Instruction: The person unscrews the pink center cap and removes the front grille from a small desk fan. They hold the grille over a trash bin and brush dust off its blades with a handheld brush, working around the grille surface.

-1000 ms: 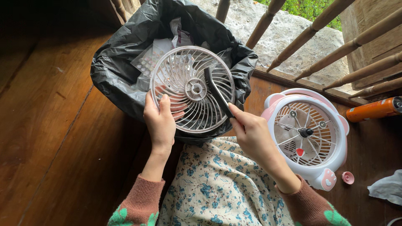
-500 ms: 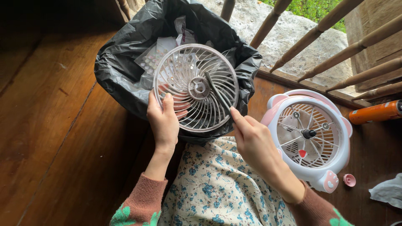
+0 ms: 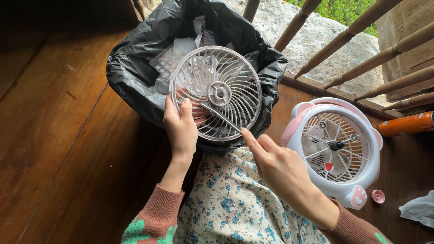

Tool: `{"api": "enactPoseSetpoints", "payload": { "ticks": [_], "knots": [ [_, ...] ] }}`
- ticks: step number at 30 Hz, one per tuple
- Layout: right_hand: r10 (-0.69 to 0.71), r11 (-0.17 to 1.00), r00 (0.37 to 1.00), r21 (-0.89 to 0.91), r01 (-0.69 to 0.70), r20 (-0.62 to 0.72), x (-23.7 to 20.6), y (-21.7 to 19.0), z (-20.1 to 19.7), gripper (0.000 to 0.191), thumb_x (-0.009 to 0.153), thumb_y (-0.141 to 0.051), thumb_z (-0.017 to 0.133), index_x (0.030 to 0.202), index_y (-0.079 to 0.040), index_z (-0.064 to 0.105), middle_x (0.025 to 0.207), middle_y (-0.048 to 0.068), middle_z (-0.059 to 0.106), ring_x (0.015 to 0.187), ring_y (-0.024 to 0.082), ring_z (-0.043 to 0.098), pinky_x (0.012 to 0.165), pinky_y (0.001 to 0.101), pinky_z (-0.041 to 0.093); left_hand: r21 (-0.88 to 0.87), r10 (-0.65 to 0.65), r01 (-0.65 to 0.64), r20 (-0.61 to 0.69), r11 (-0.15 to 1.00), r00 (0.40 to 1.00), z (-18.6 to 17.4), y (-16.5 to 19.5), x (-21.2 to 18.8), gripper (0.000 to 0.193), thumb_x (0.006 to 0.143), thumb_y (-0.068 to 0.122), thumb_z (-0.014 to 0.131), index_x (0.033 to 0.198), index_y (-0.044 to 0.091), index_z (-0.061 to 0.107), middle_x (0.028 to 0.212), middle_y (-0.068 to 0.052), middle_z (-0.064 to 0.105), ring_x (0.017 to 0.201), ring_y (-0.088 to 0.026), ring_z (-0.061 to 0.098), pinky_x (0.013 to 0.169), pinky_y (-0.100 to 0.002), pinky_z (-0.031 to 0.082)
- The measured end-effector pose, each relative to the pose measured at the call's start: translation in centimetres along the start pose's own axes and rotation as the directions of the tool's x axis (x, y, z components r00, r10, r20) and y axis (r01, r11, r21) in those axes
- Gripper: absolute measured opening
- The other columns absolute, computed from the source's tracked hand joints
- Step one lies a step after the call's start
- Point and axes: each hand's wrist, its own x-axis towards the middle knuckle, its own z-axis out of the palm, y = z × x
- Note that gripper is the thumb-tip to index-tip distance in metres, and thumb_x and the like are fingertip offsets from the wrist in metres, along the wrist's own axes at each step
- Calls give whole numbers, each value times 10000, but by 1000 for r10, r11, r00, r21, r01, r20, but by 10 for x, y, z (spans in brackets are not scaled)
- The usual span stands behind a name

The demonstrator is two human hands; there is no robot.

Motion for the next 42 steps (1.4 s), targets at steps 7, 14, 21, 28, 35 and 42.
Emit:
{"api": "enactPoseSetpoints", "payload": {
  "ticks": [7, 14, 21, 28, 35, 42],
  "knots": [
    [87, 977, 996, 198, -82, -21, 3, 7, -4, 477, 899, -37, 630, 1373, -63, 585, 779, 128, 614, 555, 308, 647, 520, 444, 520, 15, -18, 19, -16, 1000, 1000, 1, 2, 0, 308, 1048, 103, 466, 1325, -28, 503, 1131, -135, 668, 855, -168, 740, 636, -309, 689],
    [56, 989, 998, 134, -55, -3, -13, -41, 21, 729, 711, 54, 590, 1433, 40, 484, 871, 144, 603, 612, 311, 668, 543, 416, 556, 15, -73, 73, -36, 997, 997, 4, 7, -2, 322, 1032, 112, 455, 1323, -13, 509, 1071, -131, 673, 752, -168, 724, 571, -296, 636],
    [146, 988, 985, -69, -141, 87, -11, -34, 11, 734, 774, 54, 608, 1486, -4, 438, 878, 127, 576, 587, 266, 657, 530, 386, 562, -8, 2, -2, -17, 1000, 1000, 4, 3, 0, 330, 1037, 93, 454, 1341, -23, 507, 1106, -114, 668, 821, -142, 717, 625, -289, 680],
    [59, 996, 998, -60, -58, 21, -21, -47, 20, 733, 756, 58, 610, 1470, 44, 446, 848, 104, 548, 640, 221, 657, 539, 352, 557, 130, 54, -46, -57, 990, 997, 5, -2, 0, 335, 1047, 102, 480, 1354, -28, 512, 1110, -127, 691, 875, -143, 702, 657, -303, 655],
    [68, 987, 998, -150, -66, 9, -20, -27, 17, 714, 762, 56, 625, 1462, 10, 489, 844, 97, 556, 600, 199, 635, 514, 336, 557, 99, 3, 2, -48, 995, 999, 6, 0, -2, 327, 1028, 109, 470, 1322, -19, 532, 1089, -122, 693, 856, -142, 698, 639, -293, 664],
    [21, 996, 1000, -81, -20, 5, -25, -46, 20, 740, 732, 51, 618, 1458, 56, 473, 878, 113, 565, 620, 206, 649, 519, 335, 560, 253, 259, -248, -11, 935, 966, 4, -10, -1, 305, 1101, 78, 495, 1370, -55, 548, 1206, -156, 728, 1026, -183, 725, 877, -322, 595]
  ]
}}
